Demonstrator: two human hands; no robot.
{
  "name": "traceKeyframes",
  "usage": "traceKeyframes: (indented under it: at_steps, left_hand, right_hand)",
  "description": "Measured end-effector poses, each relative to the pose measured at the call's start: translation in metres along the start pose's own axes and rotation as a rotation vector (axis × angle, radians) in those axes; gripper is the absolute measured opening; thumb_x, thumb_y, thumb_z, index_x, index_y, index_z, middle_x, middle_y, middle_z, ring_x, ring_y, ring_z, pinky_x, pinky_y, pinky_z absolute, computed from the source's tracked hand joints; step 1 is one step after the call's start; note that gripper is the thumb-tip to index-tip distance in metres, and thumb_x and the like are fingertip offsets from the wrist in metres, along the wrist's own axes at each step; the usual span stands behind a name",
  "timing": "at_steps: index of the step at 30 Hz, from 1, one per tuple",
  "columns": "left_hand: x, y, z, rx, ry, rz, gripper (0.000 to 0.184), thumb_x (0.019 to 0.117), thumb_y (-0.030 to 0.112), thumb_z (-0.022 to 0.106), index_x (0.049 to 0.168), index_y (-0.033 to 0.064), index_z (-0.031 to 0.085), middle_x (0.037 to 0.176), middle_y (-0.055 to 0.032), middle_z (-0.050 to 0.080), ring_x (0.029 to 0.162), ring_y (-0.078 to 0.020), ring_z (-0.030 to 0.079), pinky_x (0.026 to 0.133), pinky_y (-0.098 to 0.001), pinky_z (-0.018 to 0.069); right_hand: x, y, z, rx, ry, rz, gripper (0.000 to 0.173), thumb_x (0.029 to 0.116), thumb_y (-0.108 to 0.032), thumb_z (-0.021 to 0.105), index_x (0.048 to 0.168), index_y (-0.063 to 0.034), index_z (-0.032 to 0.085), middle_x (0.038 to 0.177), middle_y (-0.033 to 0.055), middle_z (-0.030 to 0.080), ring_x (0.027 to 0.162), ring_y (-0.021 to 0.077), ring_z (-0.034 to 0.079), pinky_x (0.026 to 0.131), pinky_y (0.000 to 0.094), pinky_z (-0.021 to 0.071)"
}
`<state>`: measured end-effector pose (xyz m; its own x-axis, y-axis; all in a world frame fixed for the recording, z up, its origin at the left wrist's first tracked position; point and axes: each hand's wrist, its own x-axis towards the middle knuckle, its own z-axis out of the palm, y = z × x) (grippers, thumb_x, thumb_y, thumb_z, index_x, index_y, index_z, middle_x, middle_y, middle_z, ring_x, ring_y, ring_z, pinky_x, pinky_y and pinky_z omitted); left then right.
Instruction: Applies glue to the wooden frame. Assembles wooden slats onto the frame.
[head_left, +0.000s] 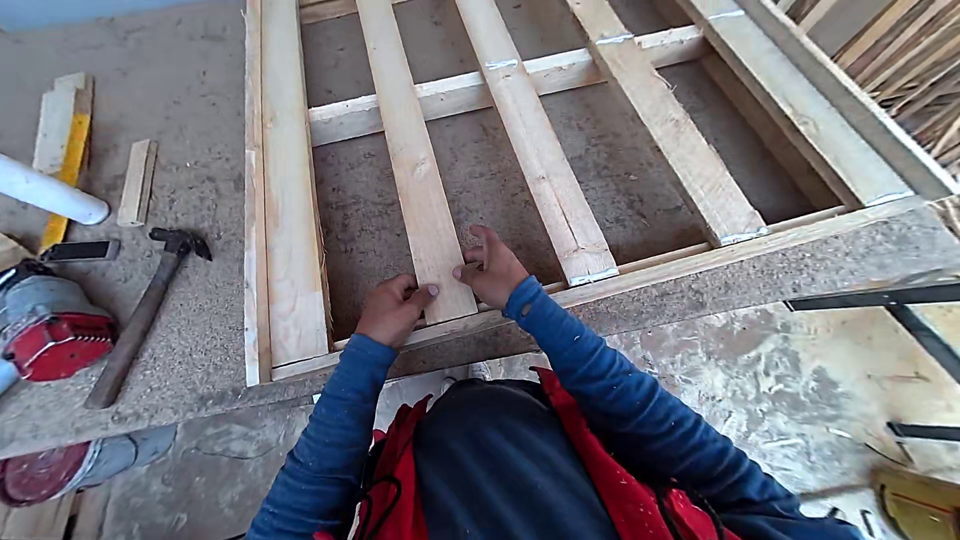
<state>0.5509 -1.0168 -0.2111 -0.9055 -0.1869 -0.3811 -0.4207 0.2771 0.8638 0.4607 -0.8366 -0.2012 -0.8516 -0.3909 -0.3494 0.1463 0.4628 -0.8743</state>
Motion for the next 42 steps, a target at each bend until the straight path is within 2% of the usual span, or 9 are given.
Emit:
traceKeyframes:
  at_steps: [7, 10, 14, 16, 18, 22, 25, 32, 42]
  left_hand:
    - [0.001, -0.002, -0.001, 0.113, -0.054, 0.024, 0.032, 0.0993, 0.032, 0.069, 0.114, 0.0033, 0.066, 0.096, -0.0127, 0.074, 0.09, -0.0241, 0.073, 0.087, -0.0494, 0.0592]
    - [-0.002, -0.001, -0.003, 0.231, -0.079, 0.031, 0.038, 0.1006, 0.04, 0.065, 0.113, 0.004, 0.067, 0.1, -0.0149, 0.072, 0.094, -0.028, 0.072, 0.089, -0.0554, 0.0566]
    - [-0.001, 0.0, -0.006, 0.324, -0.104, 0.065, 0.043, 0.1022, 0.043, 0.061, 0.107, 0.0005, 0.067, 0.095, -0.0179, 0.069, 0.091, -0.0322, 0.068, 0.086, -0.0578, 0.0539]
    - [-0.005, -0.003, -0.002, 0.373, -0.106, 0.062, 0.046, 0.1024, 0.045, 0.06, 0.113, 0.0013, 0.067, 0.101, -0.019, 0.07, 0.097, -0.0342, 0.069, 0.09, -0.0603, 0.0534]
    - [0.0, -0.006, 0.0, 0.421, -0.078, 0.065, 0.047, 0.1017, 0.049, 0.059, 0.12, 0.0063, 0.069, 0.107, -0.0154, 0.072, 0.101, -0.0307, 0.071, 0.094, -0.0577, 0.0551]
    - [0.041, -0.017, -0.001, 0.429, -0.146, -0.008, 0.051, 0.1021, 0.048, 0.056, 0.123, 0.0036, 0.07, 0.117, -0.0156, 0.072, 0.113, -0.0274, 0.068, 0.104, -0.0516, 0.0511]
    - [0.048, -0.016, -0.002, 0.453, -0.156, 0.018, 0.054, 0.1031, 0.051, 0.052, 0.122, 0.0038, 0.07, 0.118, -0.0159, 0.072, 0.114, -0.0283, 0.068, 0.104, -0.0527, 0.0504]
    - [0.049, -0.016, 0.0, 0.536, -0.136, 0.026, 0.058, 0.1032, 0.055, 0.048, 0.121, 0.0046, 0.07, 0.118, -0.0164, 0.071, 0.113, -0.0307, 0.067, 0.102, -0.0563, 0.0502]
    - [0.038, -0.009, 0.008, 0.607, -0.142, -0.027, 0.057, 0.1061, 0.052, 0.042, 0.122, 0.0044, 0.069, 0.118, -0.0176, 0.071, 0.115, -0.0317, 0.066, 0.102, -0.0561, 0.049]
  right_hand:
    - [-0.001, 0.008, 0.001, 0.048, 0.022, -0.023, 0.079, 0.0928, -0.012, 0.075, 0.157, -0.0093, 0.029, 0.122, 0.0142, 0.071, 0.095, 0.0272, 0.074, 0.086, 0.0482, 0.0605]
    - [-0.003, 0.007, 0.001, 0.035, 0.02, -0.009, 0.079, 0.0923, -0.012, 0.076, 0.157, -0.0093, 0.03, 0.123, 0.0153, 0.07, 0.095, 0.028, 0.073, 0.086, 0.0483, 0.0605]
    - [-0.002, 0.005, 0.001, 0.002, 0.023, -0.018, 0.08, 0.0917, -0.012, 0.077, 0.156, -0.0084, 0.029, 0.122, 0.0173, 0.07, 0.097, 0.0308, 0.073, 0.085, 0.051, 0.0604]
    - [-0.006, 0.007, 0.002, -0.02, 0.032, -0.018, 0.08, 0.0907, -0.012, 0.077, 0.156, -0.0079, 0.031, 0.122, 0.0181, 0.07, 0.1, 0.0319, 0.072, 0.088, 0.0528, 0.0593]
    - [-0.007, 0.004, 0.003, -0.035, 0.059, -0.036, 0.078, 0.0898, -0.011, 0.077, 0.155, -0.0086, 0.034, 0.12, 0.0187, 0.07, 0.101, 0.0324, 0.072, 0.089, 0.0543, 0.0598]
    - [-0.005, 0.005, 0.005, -0.073, 0.065, -0.03, 0.077, 0.0943, -0.014, 0.073, 0.158, -0.0107, 0.03, 0.119, 0.0169, 0.071, 0.102, 0.0304, 0.072, 0.092, 0.0528, 0.0588]
    - [-0.002, 0.007, 0.005, -0.139, 0.034, 0.018, 0.074, 0.0988, -0.019, 0.068, 0.16, -0.0121, 0.028, 0.116, 0.0162, 0.072, 0.104, 0.0296, 0.072, 0.095, 0.0514, 0.0565]
    - [0.027, 0.022, 0.006, -0.136, 0.007, 0.036, 0.067, 0.1007, -0.023, 0.063, 0.158, -0.0078, 0.032, 0.118, 0.0159, 0.072, 0.108, 0.027, 0.071, 0.1, 0.0477, 0.0538]
    - [-0.011, 0.011, 0.007, -0.217, 0.014, -0.009, 0.067, 0.1032, -0.019, 0.062, 0.161, -0.0137, 0.027, 0.116, 0.0175, 0.072, 0.105, 0.0316, 0.072, 0.096, 0.0523, 0.0549]
